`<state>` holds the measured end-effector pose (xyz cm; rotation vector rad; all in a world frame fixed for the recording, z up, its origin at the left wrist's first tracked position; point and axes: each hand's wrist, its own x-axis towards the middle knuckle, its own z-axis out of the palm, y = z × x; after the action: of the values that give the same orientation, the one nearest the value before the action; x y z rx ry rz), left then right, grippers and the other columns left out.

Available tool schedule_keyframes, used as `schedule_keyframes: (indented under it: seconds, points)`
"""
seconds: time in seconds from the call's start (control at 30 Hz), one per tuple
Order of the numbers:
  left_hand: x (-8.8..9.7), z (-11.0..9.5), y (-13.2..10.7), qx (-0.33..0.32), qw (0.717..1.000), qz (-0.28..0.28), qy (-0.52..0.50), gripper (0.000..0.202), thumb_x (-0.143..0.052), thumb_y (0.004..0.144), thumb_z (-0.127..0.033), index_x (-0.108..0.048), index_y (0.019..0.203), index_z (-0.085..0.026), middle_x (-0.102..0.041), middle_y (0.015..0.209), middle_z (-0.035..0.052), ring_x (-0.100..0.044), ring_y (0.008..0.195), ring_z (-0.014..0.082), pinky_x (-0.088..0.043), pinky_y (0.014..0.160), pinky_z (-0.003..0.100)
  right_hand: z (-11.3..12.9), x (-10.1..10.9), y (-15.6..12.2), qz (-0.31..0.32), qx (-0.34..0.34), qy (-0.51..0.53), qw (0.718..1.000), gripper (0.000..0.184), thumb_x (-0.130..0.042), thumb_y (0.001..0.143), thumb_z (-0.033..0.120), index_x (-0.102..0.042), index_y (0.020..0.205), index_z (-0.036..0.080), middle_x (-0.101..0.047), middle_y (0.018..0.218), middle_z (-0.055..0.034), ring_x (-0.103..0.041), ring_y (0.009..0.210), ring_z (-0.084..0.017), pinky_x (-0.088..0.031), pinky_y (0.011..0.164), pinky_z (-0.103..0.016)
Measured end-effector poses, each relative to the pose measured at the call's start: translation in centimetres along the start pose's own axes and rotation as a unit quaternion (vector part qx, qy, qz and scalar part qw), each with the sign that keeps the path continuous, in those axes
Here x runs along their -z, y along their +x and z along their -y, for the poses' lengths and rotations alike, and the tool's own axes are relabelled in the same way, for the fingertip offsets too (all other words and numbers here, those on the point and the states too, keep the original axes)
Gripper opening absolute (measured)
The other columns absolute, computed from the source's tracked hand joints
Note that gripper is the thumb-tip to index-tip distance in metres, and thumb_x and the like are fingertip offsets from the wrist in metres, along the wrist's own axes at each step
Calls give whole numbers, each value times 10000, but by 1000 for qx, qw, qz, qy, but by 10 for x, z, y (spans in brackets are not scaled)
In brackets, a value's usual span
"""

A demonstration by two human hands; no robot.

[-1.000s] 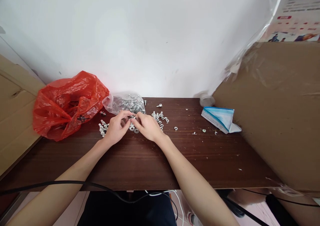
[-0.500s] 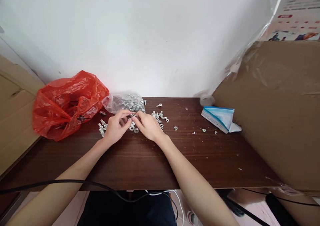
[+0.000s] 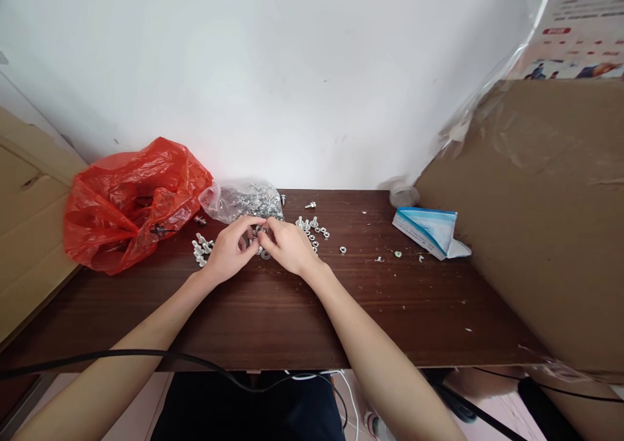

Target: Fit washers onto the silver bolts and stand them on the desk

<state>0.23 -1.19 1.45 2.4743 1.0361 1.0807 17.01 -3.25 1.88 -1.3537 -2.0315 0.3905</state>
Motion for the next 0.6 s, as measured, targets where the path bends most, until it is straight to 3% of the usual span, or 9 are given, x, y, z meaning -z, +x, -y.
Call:
schedule_keyframes:
  seconds: [0.23,0.6]
  points:
    - [-2,4,0,9,1000,-22,10,168,-529,851,-165,-624,985,-197,-584,816,8,-527,684,116,-437,643,236,0,1,-1,-1,-6,-7,1000,189,-449,924,332,-554,835,202,-577,673,13,-473,585,-133,-296,577,-245]
    - [-1,2,0,25,999,-18,16,111,-533,852,-191,-610,931,-197,-574,922,23,-544,735,116,-425,627,227,0,0,-1,5,4,-13,1000,228,-418,948,332,-553,822,198,-609,734,-3,-505,626,-132,-295,591,-248]
